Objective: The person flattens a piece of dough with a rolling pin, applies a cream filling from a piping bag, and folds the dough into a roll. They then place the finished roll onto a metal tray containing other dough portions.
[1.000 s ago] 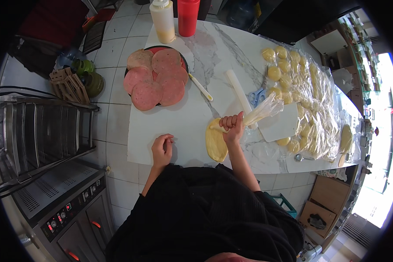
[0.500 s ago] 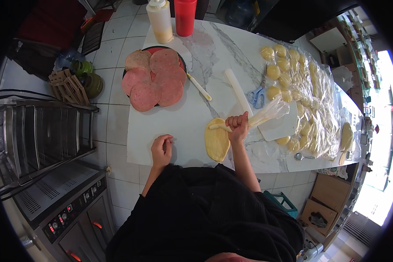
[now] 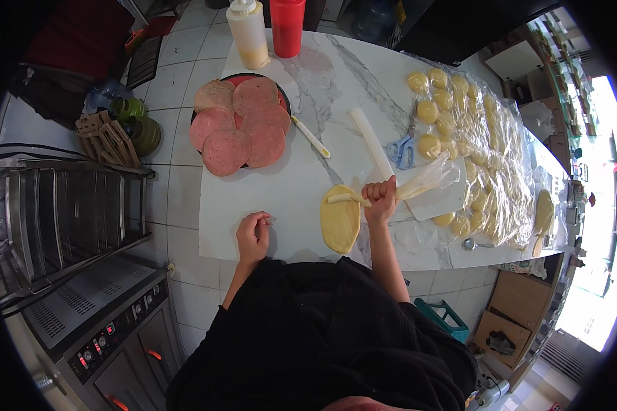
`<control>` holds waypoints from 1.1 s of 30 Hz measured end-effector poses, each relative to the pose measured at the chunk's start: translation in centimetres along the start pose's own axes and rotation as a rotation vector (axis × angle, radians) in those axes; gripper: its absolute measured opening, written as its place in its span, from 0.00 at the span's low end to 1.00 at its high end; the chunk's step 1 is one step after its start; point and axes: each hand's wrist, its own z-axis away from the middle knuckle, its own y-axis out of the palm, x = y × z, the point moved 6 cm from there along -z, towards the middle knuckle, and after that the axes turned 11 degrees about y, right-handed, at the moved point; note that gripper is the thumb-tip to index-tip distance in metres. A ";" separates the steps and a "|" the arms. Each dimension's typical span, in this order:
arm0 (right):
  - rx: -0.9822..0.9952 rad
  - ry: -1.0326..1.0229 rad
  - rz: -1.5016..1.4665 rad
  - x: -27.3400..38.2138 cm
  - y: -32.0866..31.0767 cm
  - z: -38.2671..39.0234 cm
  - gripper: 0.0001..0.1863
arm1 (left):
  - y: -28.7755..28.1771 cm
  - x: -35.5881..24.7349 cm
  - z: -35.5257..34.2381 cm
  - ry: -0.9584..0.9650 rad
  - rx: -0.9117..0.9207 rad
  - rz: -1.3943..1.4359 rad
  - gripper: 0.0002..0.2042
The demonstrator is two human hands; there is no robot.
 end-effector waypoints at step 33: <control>0.108 -0.010 0.073 -1.5 4.5 2.4 0.26 | -0.1 -0.2 -0.2 -0.024 0.003 0.042 0.07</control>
